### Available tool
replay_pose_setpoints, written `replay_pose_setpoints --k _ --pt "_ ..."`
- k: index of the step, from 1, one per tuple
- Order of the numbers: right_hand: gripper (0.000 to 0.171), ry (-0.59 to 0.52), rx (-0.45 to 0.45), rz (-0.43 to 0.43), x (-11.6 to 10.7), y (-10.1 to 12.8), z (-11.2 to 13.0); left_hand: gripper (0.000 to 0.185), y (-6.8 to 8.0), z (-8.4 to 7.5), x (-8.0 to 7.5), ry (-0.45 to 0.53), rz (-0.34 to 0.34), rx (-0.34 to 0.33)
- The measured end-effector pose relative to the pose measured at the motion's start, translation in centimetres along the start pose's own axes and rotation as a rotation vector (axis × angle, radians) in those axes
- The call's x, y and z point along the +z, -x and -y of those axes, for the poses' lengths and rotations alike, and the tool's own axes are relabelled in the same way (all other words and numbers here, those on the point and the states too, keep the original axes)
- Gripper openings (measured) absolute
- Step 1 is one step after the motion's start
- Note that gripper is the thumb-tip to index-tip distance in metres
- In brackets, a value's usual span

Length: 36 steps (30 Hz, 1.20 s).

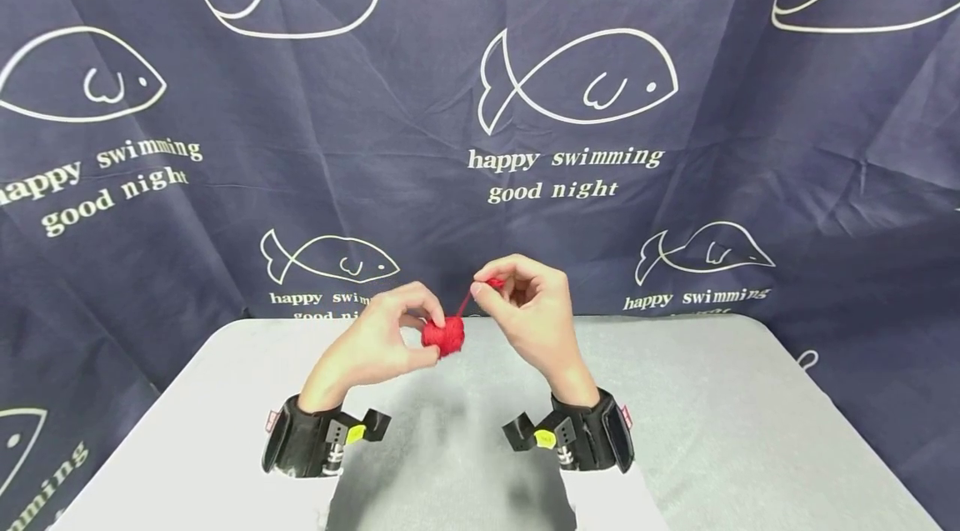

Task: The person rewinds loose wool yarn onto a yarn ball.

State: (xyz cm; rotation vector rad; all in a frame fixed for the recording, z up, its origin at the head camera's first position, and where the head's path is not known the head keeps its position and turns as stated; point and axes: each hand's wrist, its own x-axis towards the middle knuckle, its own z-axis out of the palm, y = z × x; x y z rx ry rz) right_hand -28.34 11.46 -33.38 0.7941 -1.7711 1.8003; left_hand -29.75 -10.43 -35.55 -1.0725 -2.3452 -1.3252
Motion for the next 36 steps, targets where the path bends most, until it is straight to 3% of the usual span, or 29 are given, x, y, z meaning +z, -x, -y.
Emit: replay_pose_setpoints --k 4,8,11,14,18,24,30,36 --pt "0.010 -0.035 0.010 -0.097 -0.2 -0.1 -0.1 0.026 0.2 -0.4 -0.1 0.058 0.186 0.016" --pt "0.012 -0.041 0.007 -0.166 -0.3 -0.3 -0.3 0.027 0.4 -0.8 -0.4 0.234 0.309 0.093" --pt "0.013 -0.026 0.009 -0.175 -0.3 -0.4 -0.6 0.028 0.4 -1.2 -0.6 0.409 0.367 0.172" --pt "0.012 -0.010 0.012 -0.173 -0.3 -0.5 -0.9 0.027 0.5 -1.6 -0.9 0.547 0.354 0.244" --pt "0.011 0.018 0.055 -0.150 -0.3 -0.5 -1.2 0.024 0.4 -2.2 -1.1 0.686 0.217 0.314" --pt "0.008 0.116 0.147 0.047 -0.3 -0.4 -1.6 0.026 -0.1 -2.3 -0.9 0.841 -0.164 0.325" --pt "0.011 0.171 0.101 0.275 0.2 -0.1 -1.8 0.036 -0.4 -2.6 -0.4 0.958 -0.491 0.163" --pt "0.012 0.187 0.074 0.349 0.7 0.2 -1.6 0.032 -1.1 -2.9 0.5 0.999 -0.709 -0.014"
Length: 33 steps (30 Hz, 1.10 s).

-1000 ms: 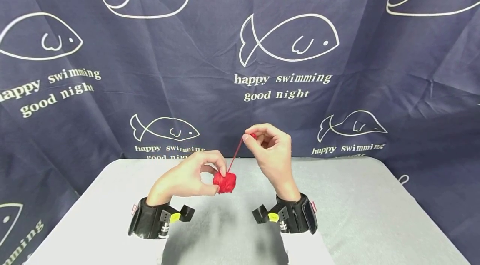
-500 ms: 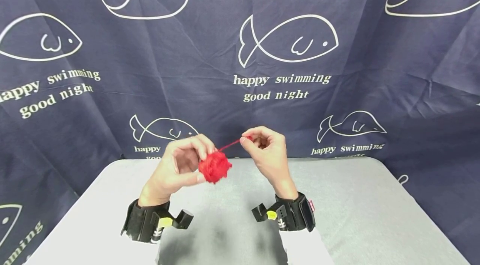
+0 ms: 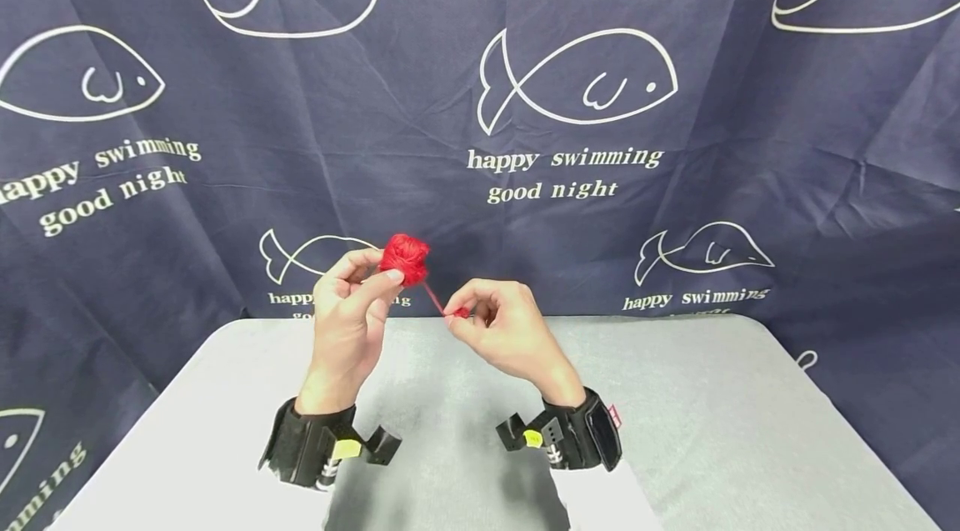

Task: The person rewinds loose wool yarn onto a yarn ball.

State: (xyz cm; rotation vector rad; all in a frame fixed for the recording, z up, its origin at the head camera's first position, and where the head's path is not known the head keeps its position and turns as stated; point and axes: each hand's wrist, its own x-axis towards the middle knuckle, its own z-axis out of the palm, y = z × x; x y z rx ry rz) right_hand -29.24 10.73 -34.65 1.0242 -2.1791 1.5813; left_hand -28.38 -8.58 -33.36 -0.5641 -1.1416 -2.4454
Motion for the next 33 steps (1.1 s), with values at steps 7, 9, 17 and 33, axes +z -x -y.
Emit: replay_pose_setpoints --k 7,9,17,33 --pt "0.012 0.027 -0.031 -0.041 0.3 0.1 0.5 0.026 -0.2 1.3 -0.3 -0.271 -0.090 0.147" --pt "0.013 0.028 -0.046 -0.064 0.3 0.1 0.6 0.024 -0.2 1.7 -0.5 -0.363 -0.081 0.198" --pt "0.017 -0.051 -0.128 -0.160 0.2 0.2 0.9 0.023 -0.1 2.4 -1.3 -0.710 0.058 0.340" --pt "0.010 -0.216 -0.093 -0.457 -0.8 0.1 1.3 0.025 -0.4 0.8 -3.0 -1.008 0.519 0.090"
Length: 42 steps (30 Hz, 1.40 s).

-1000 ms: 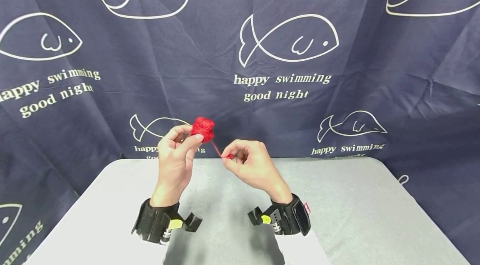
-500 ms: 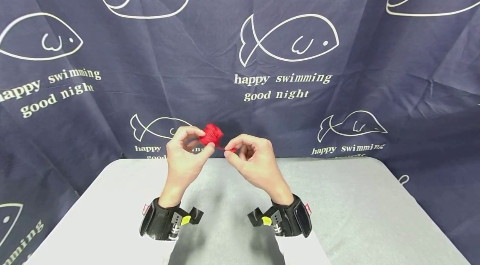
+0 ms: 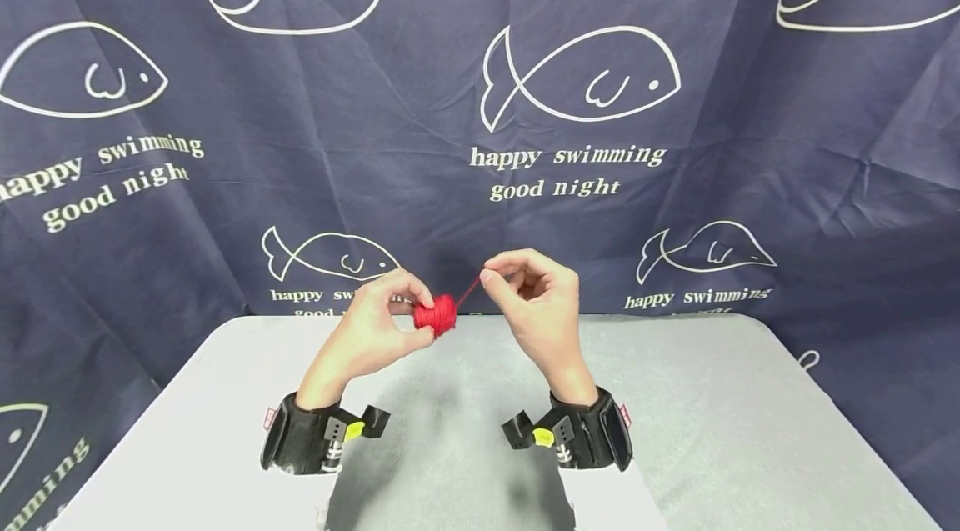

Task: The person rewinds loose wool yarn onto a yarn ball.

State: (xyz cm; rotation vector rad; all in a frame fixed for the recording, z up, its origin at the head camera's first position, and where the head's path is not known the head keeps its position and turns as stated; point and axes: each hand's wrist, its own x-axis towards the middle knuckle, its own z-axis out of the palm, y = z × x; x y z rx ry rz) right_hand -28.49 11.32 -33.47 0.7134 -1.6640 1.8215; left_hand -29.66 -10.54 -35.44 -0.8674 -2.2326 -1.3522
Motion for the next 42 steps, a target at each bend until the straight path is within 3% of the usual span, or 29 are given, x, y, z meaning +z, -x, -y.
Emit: replay_pose_setpoints --k 3,6,9,12,15,19,24,27,31,34,36,38,42 --pt "0.009 0.003 0.003 -0.044 -0.1 -0.1 0.0 0.025 0.1 -0.1 -0.3 0.109 0.169 0.013" --pt "0.009 0.019 0.013 -0.041 -0.2 -0.1 -0.3 0.027 0.2 -0.5 -0.5 0.262 0.298 0.058" --pt "0.010 0.042 0.035 -0.002 -0.3 -0.2 -0.6 0.029 0.3 -0.9 -0.7 0.443 0.369 0.110" --pt "0.010 0.078 0.059 0.060 -0.4 -0.2 -1.1 0.027 0.2 -1.2 -0.8 0.606 0.373 0.160" --pt "0.010 0.116 0.071 0.130 -0.3 -0.2 -1.4 0.025 0.1 -1.4 -0.8 0.743 0.301 0.198" --pt "0.010 0.140 0.073 0.212 0.0 0.0 -1.6 0.025 -0.1 -1.7 -0.6 0.921 0.117 0.202" --pt "0.009 0.137 0.057 0.277 0.5 0.2 -1.6 0.037 -0.3 -1.9 -0.6 1.195 -0.120 0.106" --pt "0.009 0.132 0.050 0.298 0.7 0.4 -1.4 0.034 -0.5 -2.0 -0.7 1.299 -0.253 0.036" --pt "0.011 0.122 0.047 0.329 1.1 0.6 -1.3 0.027 -0.7 -1.9 -0.7 1.321 -0.412 -0.019" --pt "0.011 0.113 0.043 0.357 1.5 0.8 -1.1 0.026 -1.0 -2.1 -0.3 1.250 -0.516 -0.031" --pt "0.012 0.107 0.033 0.369 1.6 0.9 -1.0 0.027 -1.1 -2.1 0.1 1.158 -0.572 -0.033" --pt "0.012 0.104 0.009 0.371 1.7 0.9 -0.9 0.029 -1.2 -2.1 0.5 1.007 -0.623 -0.034" --pt "0.013 0.088 -0.055 0.351 1.7 0.9 -0.5 0.029 -1.2 -2.0 1.1 0.722 -0.650 -0.040"
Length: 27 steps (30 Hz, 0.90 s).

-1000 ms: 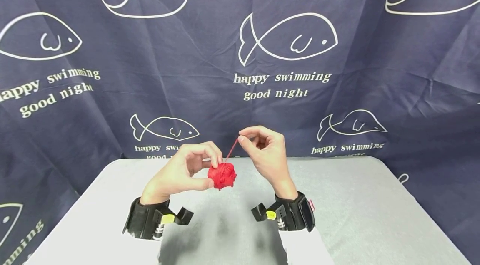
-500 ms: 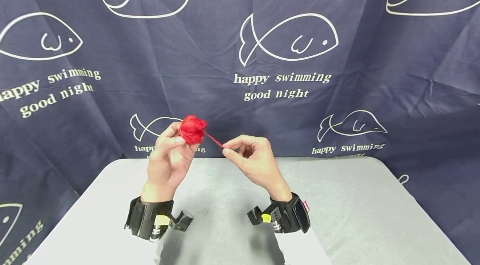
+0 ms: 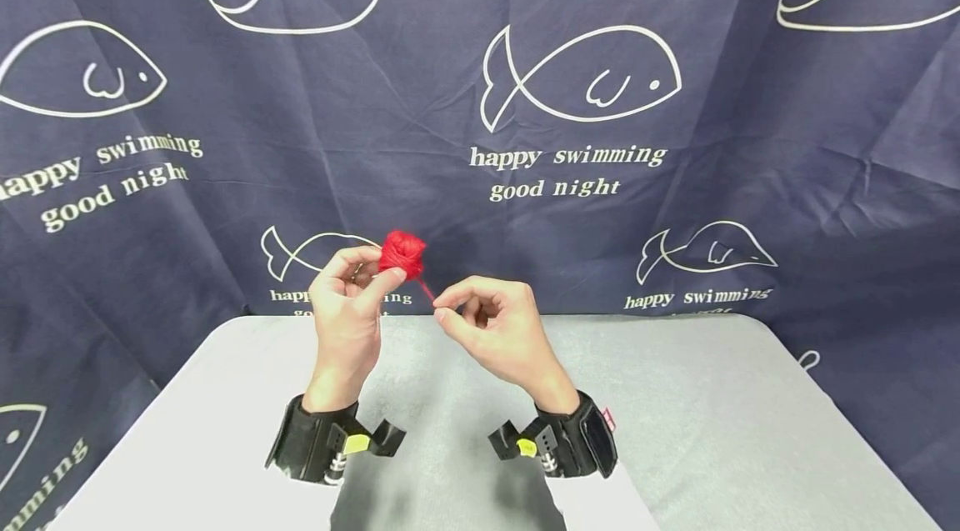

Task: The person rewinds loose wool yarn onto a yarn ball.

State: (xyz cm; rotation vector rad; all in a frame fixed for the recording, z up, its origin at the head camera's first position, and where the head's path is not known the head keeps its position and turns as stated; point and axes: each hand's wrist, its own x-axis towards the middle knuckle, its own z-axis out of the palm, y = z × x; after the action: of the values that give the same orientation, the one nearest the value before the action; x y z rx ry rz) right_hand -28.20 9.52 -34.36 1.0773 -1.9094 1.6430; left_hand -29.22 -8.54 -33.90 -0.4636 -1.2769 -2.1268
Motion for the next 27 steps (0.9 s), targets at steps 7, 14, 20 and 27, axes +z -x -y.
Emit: replay_pose_setpoints --k 7,14,20,27 --pt "0.013 0.040 -0.044 -0.083 -0.5 0.0 0.5 0.023 0.5 -0.1 -0.2 -0.352 0.220 -0.004" --pt "0.015 0.062 -0.051 -0.098 -1.1 -0.1 0.4 0.021 0.5 -0.6 -0.5 -0.357 0.522 -0.172" --pt "0.015 0.179 -0.052 -0.054 -1.3 -0.1 0.4 0.022 0.3 -0.6 -1.0 -0.396 0.626 -0.134" --pt "0.017 0.280 -0.075 -0.033 -1.3 -0.1 0.1 0.028 0.5 -0.5 -1.2 -0.515 0.691 0.120"
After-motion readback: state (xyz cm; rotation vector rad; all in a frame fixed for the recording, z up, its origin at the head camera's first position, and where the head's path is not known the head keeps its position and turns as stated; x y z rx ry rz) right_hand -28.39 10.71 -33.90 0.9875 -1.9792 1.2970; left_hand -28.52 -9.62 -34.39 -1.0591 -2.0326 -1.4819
